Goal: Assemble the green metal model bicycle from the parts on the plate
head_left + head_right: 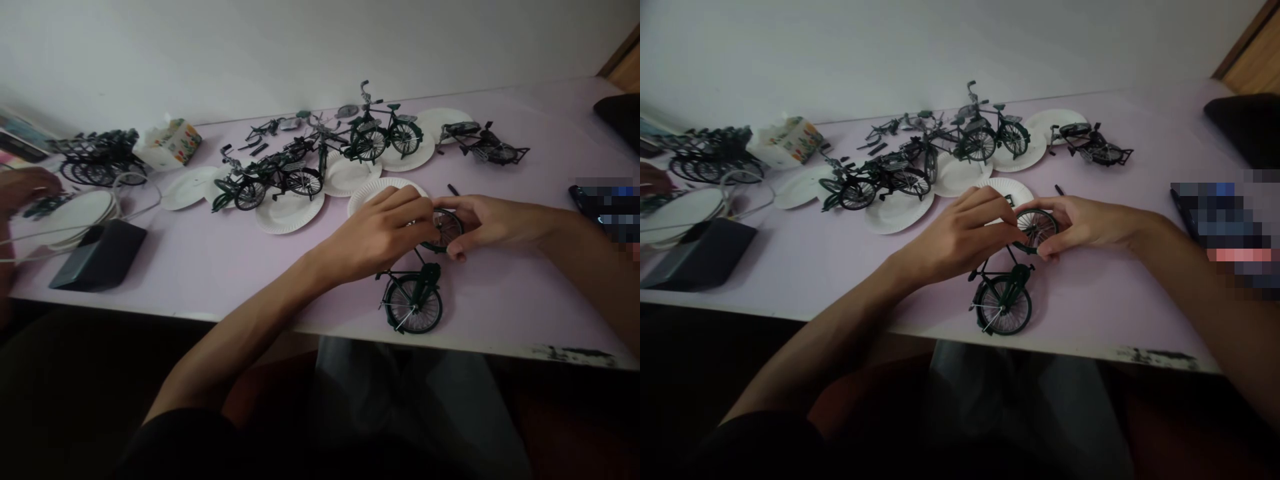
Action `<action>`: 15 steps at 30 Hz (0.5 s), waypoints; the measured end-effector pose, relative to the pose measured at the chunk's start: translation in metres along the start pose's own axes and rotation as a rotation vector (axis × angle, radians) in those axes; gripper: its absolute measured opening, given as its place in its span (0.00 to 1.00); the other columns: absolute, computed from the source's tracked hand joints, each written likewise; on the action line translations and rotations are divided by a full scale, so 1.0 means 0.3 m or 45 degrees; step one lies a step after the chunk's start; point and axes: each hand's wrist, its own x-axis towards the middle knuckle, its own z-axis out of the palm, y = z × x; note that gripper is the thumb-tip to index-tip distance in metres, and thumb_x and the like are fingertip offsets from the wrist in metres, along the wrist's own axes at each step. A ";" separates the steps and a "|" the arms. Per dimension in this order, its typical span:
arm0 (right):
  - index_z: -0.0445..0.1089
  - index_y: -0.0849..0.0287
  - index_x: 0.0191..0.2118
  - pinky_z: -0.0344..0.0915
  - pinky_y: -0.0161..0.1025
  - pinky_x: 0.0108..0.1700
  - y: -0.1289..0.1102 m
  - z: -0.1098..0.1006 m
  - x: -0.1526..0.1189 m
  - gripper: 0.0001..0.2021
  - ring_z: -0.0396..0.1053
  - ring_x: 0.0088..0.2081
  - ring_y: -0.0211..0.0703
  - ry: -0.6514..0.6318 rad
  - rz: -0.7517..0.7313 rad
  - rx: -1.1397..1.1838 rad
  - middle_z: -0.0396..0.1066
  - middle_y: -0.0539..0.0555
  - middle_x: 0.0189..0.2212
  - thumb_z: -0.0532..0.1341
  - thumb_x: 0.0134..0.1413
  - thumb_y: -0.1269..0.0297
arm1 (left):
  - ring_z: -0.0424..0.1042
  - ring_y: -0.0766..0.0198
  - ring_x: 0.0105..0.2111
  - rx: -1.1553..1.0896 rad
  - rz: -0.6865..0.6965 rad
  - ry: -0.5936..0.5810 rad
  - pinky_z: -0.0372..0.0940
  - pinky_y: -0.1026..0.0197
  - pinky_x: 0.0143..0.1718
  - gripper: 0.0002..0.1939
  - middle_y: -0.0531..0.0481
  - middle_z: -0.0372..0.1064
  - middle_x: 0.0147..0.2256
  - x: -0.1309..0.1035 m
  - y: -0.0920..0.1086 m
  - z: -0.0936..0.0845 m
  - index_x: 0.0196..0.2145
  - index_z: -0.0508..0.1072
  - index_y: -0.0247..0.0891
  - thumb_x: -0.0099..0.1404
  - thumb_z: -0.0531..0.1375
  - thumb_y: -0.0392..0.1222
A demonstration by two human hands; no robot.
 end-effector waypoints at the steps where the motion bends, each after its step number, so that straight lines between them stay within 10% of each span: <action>1: 0.69 0.42 0.71 0.76 0.36 0.36 -0.003 0.001 0.001 0.42 0.79 0.35 0.43 0.007 0.003 -0.020 0.81 0.48 0.36 0.78 0.50 0.57 | 0.72 0.59 0.49 0.001 0.001 -0.006 0.65 0.53 0.52 0.14 0.43 0.78 0.50 0.000 0.000 0.001 0.49 0.75 0.39 0.82 0.50 0.32; 15: 0.70 0.37 0.70 0.79 0.38 0.47 0.063 -0.028 0.013 0.43 0.80 0.52 0.52 0.036 -0.109 -0.060 0.82 0.49 0.51 0.79 0.48 0.61 | 0.70 0.57 0.48 0.075 0.037 -0.030 0.64 0.54 0.50 0.10 0.43 0.79 0.46 0.001 0.008 0.000 0.46 0.75 0.37 0.81 0.53 0.35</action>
